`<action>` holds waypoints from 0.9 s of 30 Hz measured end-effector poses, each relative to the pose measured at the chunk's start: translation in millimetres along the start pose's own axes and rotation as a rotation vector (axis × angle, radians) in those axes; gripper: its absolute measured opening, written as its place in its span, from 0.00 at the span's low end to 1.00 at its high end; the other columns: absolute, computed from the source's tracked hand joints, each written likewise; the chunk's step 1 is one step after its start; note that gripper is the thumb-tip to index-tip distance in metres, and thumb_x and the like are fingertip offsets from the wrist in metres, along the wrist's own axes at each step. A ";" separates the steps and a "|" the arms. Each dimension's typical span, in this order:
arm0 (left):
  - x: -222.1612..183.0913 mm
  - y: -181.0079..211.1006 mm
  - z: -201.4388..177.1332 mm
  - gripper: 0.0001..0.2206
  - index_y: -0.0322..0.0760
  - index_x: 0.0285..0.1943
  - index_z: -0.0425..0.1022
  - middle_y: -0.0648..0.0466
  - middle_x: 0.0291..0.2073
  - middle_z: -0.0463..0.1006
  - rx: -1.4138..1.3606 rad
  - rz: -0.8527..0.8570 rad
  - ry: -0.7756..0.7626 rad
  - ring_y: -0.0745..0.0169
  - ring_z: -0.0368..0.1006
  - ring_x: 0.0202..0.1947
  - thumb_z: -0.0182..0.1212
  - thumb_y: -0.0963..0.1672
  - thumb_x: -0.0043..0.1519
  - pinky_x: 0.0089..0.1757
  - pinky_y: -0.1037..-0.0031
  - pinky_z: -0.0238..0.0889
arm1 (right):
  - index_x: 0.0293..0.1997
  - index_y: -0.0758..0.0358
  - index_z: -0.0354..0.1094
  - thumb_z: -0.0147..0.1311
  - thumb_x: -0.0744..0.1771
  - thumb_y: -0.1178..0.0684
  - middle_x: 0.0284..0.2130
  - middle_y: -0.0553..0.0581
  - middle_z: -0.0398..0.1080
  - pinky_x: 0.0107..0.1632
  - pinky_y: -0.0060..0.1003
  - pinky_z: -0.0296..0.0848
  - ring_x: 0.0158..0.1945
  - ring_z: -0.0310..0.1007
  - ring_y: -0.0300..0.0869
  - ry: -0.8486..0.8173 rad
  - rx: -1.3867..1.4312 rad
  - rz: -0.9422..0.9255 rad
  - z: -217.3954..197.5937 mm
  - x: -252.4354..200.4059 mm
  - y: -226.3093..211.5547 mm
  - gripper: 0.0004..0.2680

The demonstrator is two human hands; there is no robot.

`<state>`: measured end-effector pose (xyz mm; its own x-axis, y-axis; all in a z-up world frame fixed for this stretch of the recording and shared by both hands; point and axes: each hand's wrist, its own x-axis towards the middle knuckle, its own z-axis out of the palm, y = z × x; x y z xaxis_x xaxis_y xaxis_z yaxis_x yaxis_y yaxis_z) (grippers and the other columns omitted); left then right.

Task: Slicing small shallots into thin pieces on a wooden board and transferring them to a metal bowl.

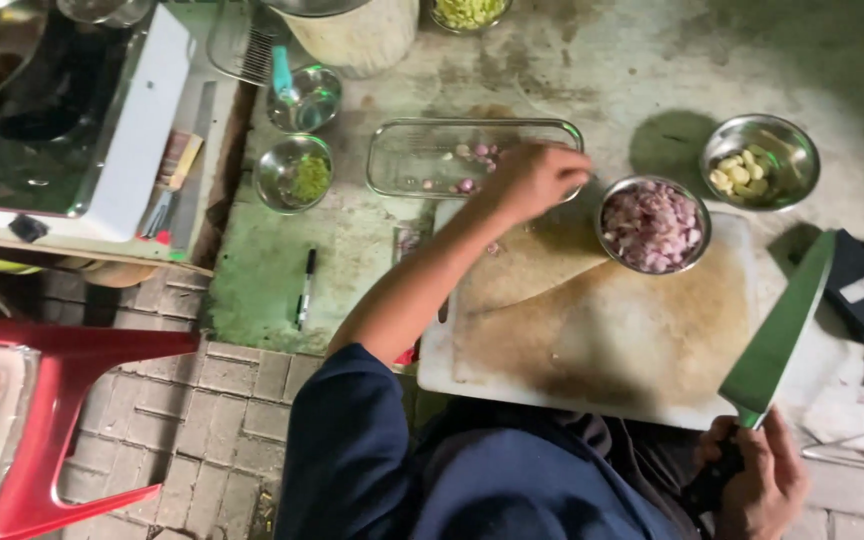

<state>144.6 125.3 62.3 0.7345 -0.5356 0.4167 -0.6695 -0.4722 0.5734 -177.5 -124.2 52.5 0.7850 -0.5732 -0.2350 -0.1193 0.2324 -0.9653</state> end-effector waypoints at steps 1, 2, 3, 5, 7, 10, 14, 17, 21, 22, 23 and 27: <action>-2.5 -14.1 -15.8 0.05 0.42 0.42 0.82 0.58 0.33 0.85 0.011 -0.004 0.003 0.69 0.81 0.27 0.61 0.42 0.60 0.32 0.81 0.78 | 0.50 0.66 0.61 0.42 0.70 0.58 0.26 0.60 0.59 0.26 0.29 0.61 0.22 0.56 0.40 -0.011 0.005 0.001 5.3 3.0 -5.4 0.06; -5.3 -27.2 -30.0 0.05 0.41 0.32 0.77 0.58 0.25 0.79 0.075 -0.154 -0.037 0.72 0.72 0.20 0.60 0.42 0.62 0.26 0.81 0.70 | 0.51 0.66 0.62 0.41 0.70 0.58 0.26 0.59 0.59 0.27 0.26 0.61 0.24 0.57 0.40 -0.011 -0.036 -0.020 9.3 4.4 -10.8 0.07; -8.1 -40.1 -44.1 0.13 0.40 0.23 0.72 0.59 0.16 0.74 0.138 -0.304 -0.077 0.75 0.63 0.13 0.59 0.42 0.64 0.21 0.81 0.62 | 0.52 0.66 0.63 0.41 0.71 0.57 0.27 0.59 0.60 0.28 0.24 0.61 0.25 0.57 0.39 -0.011 -0.077 -0.041 13.1 5.9 -16.1 0.08; -19.4 -64.0 -55.8 0.06 0.39 0.32 0.76 0.56 0.25 0.79 0.186 -0.449 -0.136 0.70 0.72 0.21 0.58 0.41 0.63 0.26 0.79 0.69 | 0.53 0.68 0.63 0.41 0.71 0.57 0.26 0.59 0.59 0.26 0.27 0.61 0.24 0.57 0.40 -0.046 -0.087 -0.078 12.5 15.6 -12.3 0.09; -30.6 -89.9 -57.3 0.06 0.38 0.41 0.80 0.53 0.34 0.83 0.233 -0.589 -0.193 0.65 0.81 0.29 0.57 0.39 0.63 0.32 0.76 0.76 | 0.55 0.70 0.63 0.40 0.71 0.57 0.26 0.60 0.59 0.25 0.31 0.61 0.22 0.56 0.40 -0.078 -0.096 -0.121 12.5 25.2 -6.1 0.10; -43.9 -116.8 -46.2 0.17 0.42 0.59 0.75 0.47 0.55 0.75 0.337 -0.510 -0.261 0.49 0.75 0.49 0.56 0.37 0.61 0.43 0.64 0.72 | 0.45 0.67 0.60 0.41 0.71 0.57 0.26 0.60 0.61 0.24 0.30 0.58 0.21 0.58 0.40 -0.116 -0.060 -0.151 19.4 35.5 -1.0 0.04; -46.8 -124.1 -28.1 0.14 0.38 0.57 0.76 0.47 0.47 0.80 0.384 -0.410 -0.210 0.53 0.78 0.42 0.58 0.39 0.61 0.37 0.65 0.72 | 0.57 0.65 0.64 0.42 0.69 0.56 0.26 0.56 0.61 0.22 0.28 0.57 0.21 0.57 0.37 -0.108 -0.094 -0.085 26.2 37.1 -1.6 0.11; -41.4 -127.4 -18.5 0.13 0.37 0.56 0.77 0.47 0.46 0.80 0.432 -0.436 -0.201 0.49 0.75 0.45 0.59 0.42 0.62 0.40 0.61 0.71 | 0.63 0.69 0.62 0.42 0.70 0.58 0.26 0.60 0.60 0.24 0.31 0.60 0.22 0.57 0.40 -0.135 -0.063 -0.110 19.1 39.5 4.0 0.14; -34.2 -121.2 -16.2 0.06 0.46 0.33 0.75 0.52 0.36 0.76 0.445 -0.510 -0.199 0.49 0.74 0.35 0.55 0.41 0.61 0.31 0.58 0.65 | 0.60 0.72 0.61 0.41 0.69 0.58 0.27 0.59 0.61 0.24 0.31 0.60 0.22 0.58 0.40 -0.201 -0.054 -0.111 14.1 41.8 4.2 0.13; -34.1 -119.6 -16.9 0.06 0.46 0.33 0.75 0.52 0.36 0.76 0.444 -0.498 -0.208 0.49 0.74 0.35 0.55 0.41 0.61 0.31 0.58 0.65 | 0.60 0.72 0.61 0.41 0.69 0.58 0.27 0.59 0.61 0.24 0.31 0.60 0.22 0.58 0.40 -0.187 -0.051 -0.111 12.4 44.1 6.5 0.13; -33.5 -117.7 -17.1 0.04 0.48 0.36 0.76 0.52 0.37 0.78 0.468 -0.497 -0.201 0.48 0.74 0.39 0.56 0.43 0.59 0.35 0.58 0.66 | 0.61 0.73 0.61 0.41 0.69 0.59 0.27 0.60 0.62 0.23 0.31 0.61 0.22 0.58 0.40 -0.213 -0.073 -0.130 10.1 46.9 8.5 0.13; -33.7 -134.6 -3.8 0.04 0.54 0.32 0.76 0.51 0.29 0.81 0.536 -0.486 -0.115 0.40 0.76 0.35 0.57 0.45 0.54 0.35 0.52 0.67 | 0.60 0.69 0.64 0.41 0.69 0.57 0.20 0.53 0.59 0.26 0.27 0.58 0.22 0.55 0.36 -0.205 -0.202 -0.191 12.8 44.4 -2.7 0.13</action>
<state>210.4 209.6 -26.3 0.9660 -0.2345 0.1088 -0.2544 -0.9373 0.2384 -134.5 -140.3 46.1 0.9083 -0.4165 -0.0400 -0.0604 -0.0360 -0.9975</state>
